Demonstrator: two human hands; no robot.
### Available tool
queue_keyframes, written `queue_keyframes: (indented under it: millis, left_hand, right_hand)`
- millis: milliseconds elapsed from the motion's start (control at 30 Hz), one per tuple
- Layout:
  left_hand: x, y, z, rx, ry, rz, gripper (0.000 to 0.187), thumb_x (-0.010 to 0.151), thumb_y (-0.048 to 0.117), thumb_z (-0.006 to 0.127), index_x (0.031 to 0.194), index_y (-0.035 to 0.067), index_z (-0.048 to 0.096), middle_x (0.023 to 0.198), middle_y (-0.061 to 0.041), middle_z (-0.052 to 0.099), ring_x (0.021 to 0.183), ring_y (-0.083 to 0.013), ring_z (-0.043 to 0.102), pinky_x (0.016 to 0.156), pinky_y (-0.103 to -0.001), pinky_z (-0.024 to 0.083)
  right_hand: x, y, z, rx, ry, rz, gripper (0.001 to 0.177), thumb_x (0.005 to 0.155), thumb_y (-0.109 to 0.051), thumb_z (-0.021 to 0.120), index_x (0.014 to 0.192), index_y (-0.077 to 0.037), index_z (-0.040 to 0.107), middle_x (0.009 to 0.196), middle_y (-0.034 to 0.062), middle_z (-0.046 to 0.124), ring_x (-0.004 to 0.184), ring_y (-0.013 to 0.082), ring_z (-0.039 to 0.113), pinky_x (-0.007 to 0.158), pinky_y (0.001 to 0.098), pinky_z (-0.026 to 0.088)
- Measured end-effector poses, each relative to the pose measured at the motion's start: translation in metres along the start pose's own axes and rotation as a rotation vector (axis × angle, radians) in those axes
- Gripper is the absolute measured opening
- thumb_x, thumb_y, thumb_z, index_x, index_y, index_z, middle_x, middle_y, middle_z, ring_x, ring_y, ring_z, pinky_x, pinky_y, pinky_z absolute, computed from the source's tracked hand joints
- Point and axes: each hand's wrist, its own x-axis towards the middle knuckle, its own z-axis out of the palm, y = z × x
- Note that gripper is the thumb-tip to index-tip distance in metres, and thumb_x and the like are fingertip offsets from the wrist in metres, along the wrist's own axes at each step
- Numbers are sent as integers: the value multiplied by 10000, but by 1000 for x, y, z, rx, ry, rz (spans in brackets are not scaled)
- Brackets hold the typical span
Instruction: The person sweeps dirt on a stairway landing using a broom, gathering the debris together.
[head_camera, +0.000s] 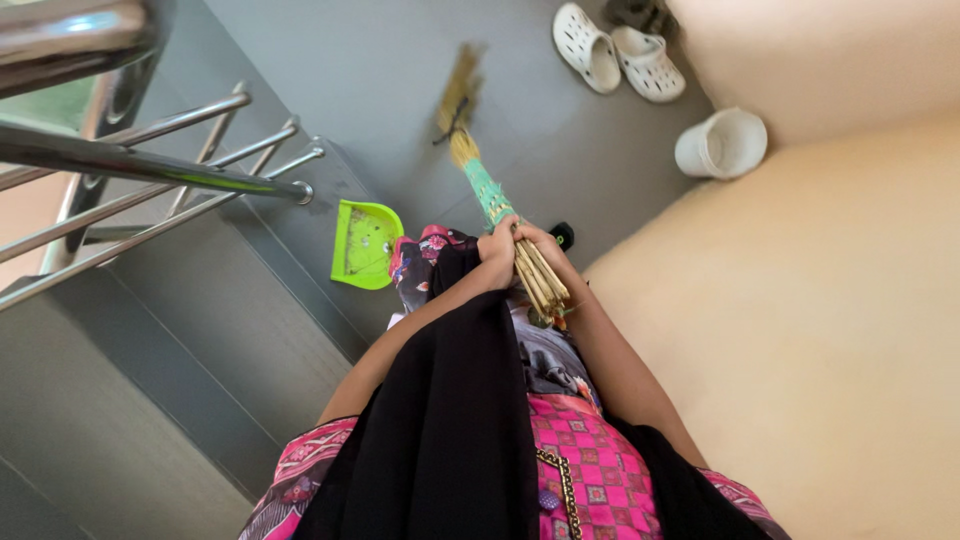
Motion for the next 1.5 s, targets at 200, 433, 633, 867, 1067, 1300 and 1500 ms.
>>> queue_keyframes:
  millis: [200,433,633,867,1067,1300,1500]
  left_hand:
    - [10,11,12,-155,98,117,756,729,515,721,1209,-62,635,1090,-226,720,964,-320,706,880,-416,539]
    - [13,26,33,-372,183,-79,799,789,516,685,1302,-62,484,1179,-256,638,1015,-353,665,929,-456,521]
    - [32,20,44,-656,71,-217,656,811,455,619,1185,-83,650,1128,-208,696,939,-311,707,830,-498,570]
    - [51,26,82,-946,-175,-151,530,824,399,644,1136,-29,610,1002,-193,668,870,-330,685,795,-503,577]
    - [56,13,106,-1018,-189,92,539,851,422,639,1182,-3,619,972,-164,672,886,-294,683,848,-443,559]
    - [39,-57,132,-1045,-69,28,506,878,430,623,1145,0,645,970,-165,690,887,-294,687,855,-430,564]
    - [8,-100,168,-1018,-192,-96,613,882,588,499,1124,56,683,1012,-170,726,902,-290,705,845,-427,569]
  right_hand:
    - [-25,-57,49,-355,-9,-114,652,812,-102,551,1464,-106,554,978,94,687,753,151,657,643,289,553]
    - [-7,-107,54,-623,-273,75,492,897,-151,498,1378,-84,580,1003,73,716,793,138,686,676,277,569]
    - [35,-90,7,-424,-495,190,237,1001,-171,579,1057,40,672,930,91,701,796,147,662,683,296,555]
    - [54,-129,13,-885,-89,-22,547,753,-151,655,1265,43,656,860,118,729,685,173,671,600,303,549]
    - [36,-154,7,-1029,-155,-99,810,736,-175,690,1502,-52,458,871,114,719,686,173,663,608,296,538]
    - [79,-107,-70,-978,-356,320,401,737,-244,641,1090,-64,590,758,108,667,610,215,621,558,352,529]
    - [51,-84,-148,-948,-192,526,262,761,-346,627,774,-85,613,641,114,605,504,264,561,466,405,490]
